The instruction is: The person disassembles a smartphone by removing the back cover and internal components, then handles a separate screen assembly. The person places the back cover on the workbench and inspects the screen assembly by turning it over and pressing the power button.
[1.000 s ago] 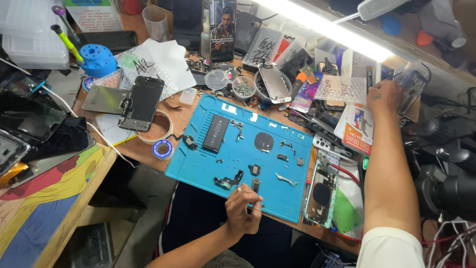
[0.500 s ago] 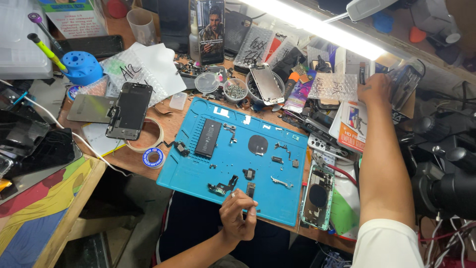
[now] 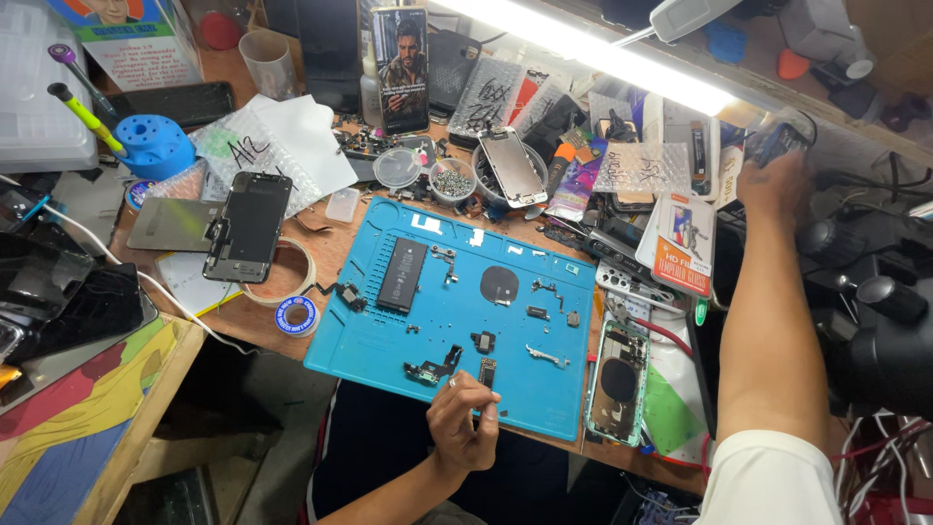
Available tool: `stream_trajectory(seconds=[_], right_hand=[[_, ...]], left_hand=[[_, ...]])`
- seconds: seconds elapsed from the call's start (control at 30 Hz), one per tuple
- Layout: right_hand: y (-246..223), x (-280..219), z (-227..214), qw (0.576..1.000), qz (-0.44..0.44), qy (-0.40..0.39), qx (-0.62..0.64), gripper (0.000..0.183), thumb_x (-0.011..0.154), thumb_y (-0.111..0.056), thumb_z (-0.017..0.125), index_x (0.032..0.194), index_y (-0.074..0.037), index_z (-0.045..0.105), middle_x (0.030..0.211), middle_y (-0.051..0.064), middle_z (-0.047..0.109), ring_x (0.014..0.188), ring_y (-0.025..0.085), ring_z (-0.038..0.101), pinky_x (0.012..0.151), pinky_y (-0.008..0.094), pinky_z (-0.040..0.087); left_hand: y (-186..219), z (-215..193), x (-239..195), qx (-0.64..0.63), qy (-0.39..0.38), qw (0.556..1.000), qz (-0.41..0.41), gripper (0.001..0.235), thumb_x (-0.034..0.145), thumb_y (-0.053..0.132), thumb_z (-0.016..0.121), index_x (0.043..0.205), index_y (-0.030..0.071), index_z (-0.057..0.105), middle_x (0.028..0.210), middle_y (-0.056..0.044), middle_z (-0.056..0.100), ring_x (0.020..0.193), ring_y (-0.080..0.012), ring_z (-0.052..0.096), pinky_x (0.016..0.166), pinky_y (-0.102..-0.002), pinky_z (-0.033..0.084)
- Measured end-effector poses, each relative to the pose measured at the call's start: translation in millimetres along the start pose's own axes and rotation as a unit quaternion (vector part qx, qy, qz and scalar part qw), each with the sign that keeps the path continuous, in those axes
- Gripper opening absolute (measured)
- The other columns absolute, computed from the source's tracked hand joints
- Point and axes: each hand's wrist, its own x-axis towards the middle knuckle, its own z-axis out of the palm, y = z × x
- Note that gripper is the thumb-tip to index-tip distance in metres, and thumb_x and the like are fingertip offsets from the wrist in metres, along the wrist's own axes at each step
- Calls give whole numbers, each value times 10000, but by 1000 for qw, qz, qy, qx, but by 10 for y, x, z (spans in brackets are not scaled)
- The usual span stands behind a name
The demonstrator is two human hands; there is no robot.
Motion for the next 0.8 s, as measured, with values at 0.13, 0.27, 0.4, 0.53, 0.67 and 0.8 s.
stream_trajectory(seconds=[0.13, 0.27, 0.4, 0.53, 0.67, 0.8], right_hand=[[109, -70, 33, 994, -101, 33, -24, 183, 913, -134, 762, 966, 17, 673, 1073, 261, 650, 1025, 415, 633, 931, 501, 492], [28, -95, 139, 961, -263, 82, -1, 84, 977, -86, 693, 936, -18, 722, 1037, 198, 687, 1073, 365, 659, 995, 465, 511], [-204, -135, 243, 979, -193, -34, -52, 233, 957, -322, 808, 927, -92, 789, 1033, 197, 717, 1033, 378, 667, 951, 464, 506], [-375, -114, 300, 985, -78, -102, -114, 287, 845, -364, 836, 977, -111, 806, 1114, 204, 742, 1103, 390, 660, 967, 473, 494], [-451, 8, 376, 970, -6, -136, -203, 342, 795, -416, 839, 974, -126, 819, 1147, 181, 751, 1162, 399, 640, 1151, 590, 291], [-440, 82, 381, 975, 3, -135, -174, 466, 738, -457, 863, 998, -75, 805, 1154, 231, 732, 1174, 436, 624, 1152, 621, 200]], left_hand=[[1, 4, -1, 6, -1, 1000, -4, 87, 799, 10, 553, 836, 48, 622, 704, -37, 607, 602, -128, 542, 553, -288, 413], [-3, 5, -7, 12, -3, 1000, -7, 81, 805, 19, 552, 832, 51, 621, 698, -30, 605, 599, -126, 537, 553, -286, 413], [-15, 19, -19, 20, 0, 1000, 0, 75, 815, 27, 553, 834, 52, 621, 706, -30, 614, 604, -125, 548, 555, -287, 415], [-23, 11, -30, 28, -2, 1000, -2, 72, 816, 23, 560, 835, 51, 623, 705, -29, 609, 603, -125, 543, 559, -293, 409], [-37, 13, -38, 30, 2, 1000, -6, 75, 809, 17, 570, 830, 54, 632, 697, -27, 604, 597, -125, 543, 553, -294, 406], [-35, 6, -39, 24, 0, 1000, -2, 76, 812, 19, 569, 838, 55, 631, 709, -27, 613, 608, -128, 548, 571, -303, 406]])
